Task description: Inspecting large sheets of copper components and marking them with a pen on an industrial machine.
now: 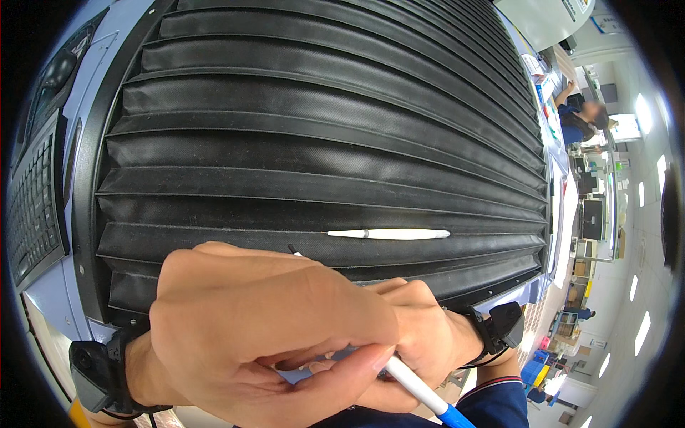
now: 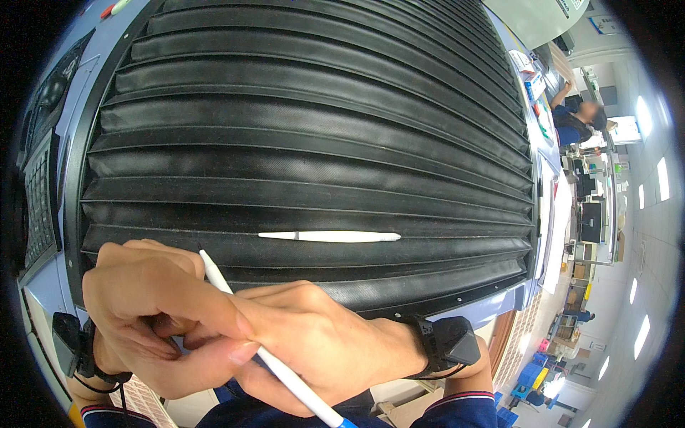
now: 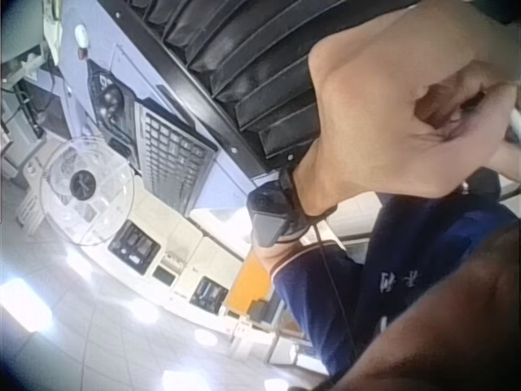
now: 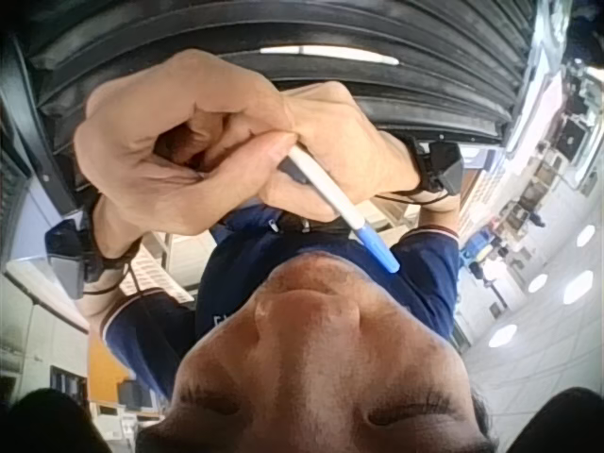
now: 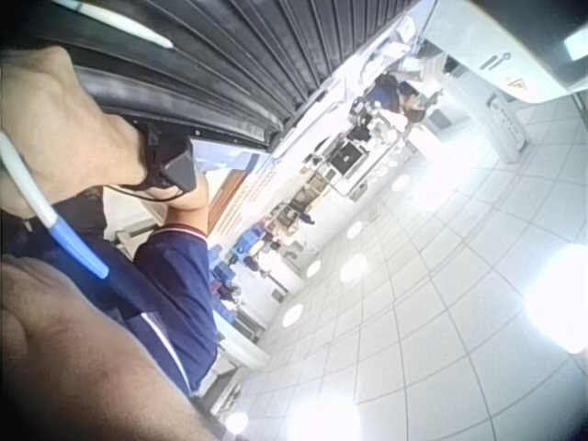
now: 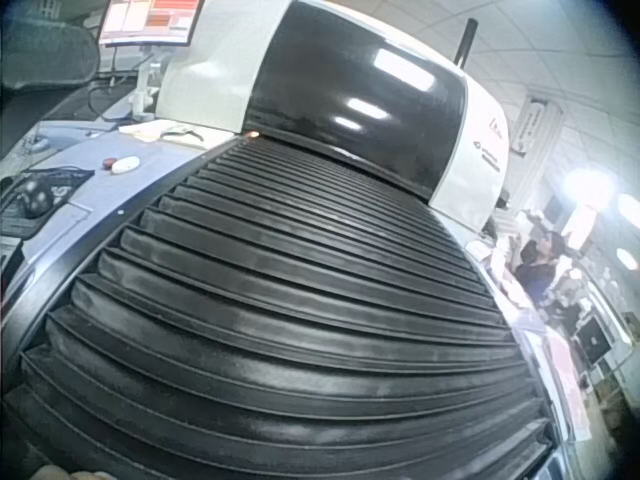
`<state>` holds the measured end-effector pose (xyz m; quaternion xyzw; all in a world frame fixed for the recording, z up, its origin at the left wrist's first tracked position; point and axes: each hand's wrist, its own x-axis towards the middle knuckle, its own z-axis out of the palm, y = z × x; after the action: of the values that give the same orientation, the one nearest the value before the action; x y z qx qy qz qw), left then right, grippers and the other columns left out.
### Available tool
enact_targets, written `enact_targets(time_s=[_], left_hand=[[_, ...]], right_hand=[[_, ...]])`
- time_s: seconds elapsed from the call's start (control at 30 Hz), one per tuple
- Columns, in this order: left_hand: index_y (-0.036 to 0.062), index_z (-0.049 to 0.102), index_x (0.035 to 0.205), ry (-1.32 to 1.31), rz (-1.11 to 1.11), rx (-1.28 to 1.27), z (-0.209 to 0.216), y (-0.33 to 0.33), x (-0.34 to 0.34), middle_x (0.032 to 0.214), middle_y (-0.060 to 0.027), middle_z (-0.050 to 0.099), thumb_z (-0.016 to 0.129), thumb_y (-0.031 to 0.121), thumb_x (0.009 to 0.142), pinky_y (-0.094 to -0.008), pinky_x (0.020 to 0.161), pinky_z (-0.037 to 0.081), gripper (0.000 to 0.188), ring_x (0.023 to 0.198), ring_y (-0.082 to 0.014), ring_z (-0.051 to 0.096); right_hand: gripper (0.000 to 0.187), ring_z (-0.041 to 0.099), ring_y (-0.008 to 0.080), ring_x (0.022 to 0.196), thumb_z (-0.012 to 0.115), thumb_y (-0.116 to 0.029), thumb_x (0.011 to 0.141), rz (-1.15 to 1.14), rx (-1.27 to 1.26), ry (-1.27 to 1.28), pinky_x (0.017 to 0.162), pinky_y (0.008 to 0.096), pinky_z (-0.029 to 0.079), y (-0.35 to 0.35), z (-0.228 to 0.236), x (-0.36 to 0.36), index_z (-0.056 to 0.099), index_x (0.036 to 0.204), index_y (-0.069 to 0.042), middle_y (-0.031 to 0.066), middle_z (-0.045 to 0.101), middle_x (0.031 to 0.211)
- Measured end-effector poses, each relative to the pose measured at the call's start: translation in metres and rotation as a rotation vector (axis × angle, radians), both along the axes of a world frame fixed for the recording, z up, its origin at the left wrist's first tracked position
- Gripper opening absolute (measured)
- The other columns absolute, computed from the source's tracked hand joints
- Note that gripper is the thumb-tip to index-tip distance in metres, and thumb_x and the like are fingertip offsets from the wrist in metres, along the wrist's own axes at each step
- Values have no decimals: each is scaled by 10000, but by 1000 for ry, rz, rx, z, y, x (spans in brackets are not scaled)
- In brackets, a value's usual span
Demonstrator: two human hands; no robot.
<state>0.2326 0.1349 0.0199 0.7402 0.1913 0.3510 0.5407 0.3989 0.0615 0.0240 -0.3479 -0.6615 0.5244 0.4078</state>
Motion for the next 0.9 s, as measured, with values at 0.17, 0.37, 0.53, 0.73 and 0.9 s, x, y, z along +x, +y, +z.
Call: enact_targets(time_s=[0.17,0.37,0.53,0.73,0.9], left_hand=[[55,689,727,11,6,-36,1,-1,0,438,36,489,780,3,574,-172,362,197,186,352,-16,340],[50,687,726,2,2,-38,0,1,1,446,30,498,777,-3,578,-173,364,205,181,356,-18,347],[50,686,725,11,-2,-36,2,0,-1,452,30,508,776,-3,579,-172,362,213,179,359,-19,349],[55,686,723,-4,13,-17,-1,-1,0,463,35,525,780,3,575,-170,362,220,183,358,-21,347],[58,687,718,-11,0,-19,-2,-1,1,463,35,527,782,5,571,-169,361,220,183,359,-16,344]], right_hand=[[333,625,390,770,534,93,744,-4,-11,-5,682,401,518,1,2,0,550,1076,63,211,620,905],[334,625,384,762,540,92,743,2,1,-2,678,395,517,2,1,0,552,1076,63,209,619,900],[323,623,381,754,538,92,745,4,-11,-6,669,397,514,3,3,-1,557,1066,62,206,619,888],[309,620,376,733,532,80,751,-11,-20,-33,653,399,511,1,2,0,555,1059,60,196,617,867],[304,618,372,721,536,71,752,-20,4,-43,645,396,509,0,1,0,551,1056,60,193,616,857]])
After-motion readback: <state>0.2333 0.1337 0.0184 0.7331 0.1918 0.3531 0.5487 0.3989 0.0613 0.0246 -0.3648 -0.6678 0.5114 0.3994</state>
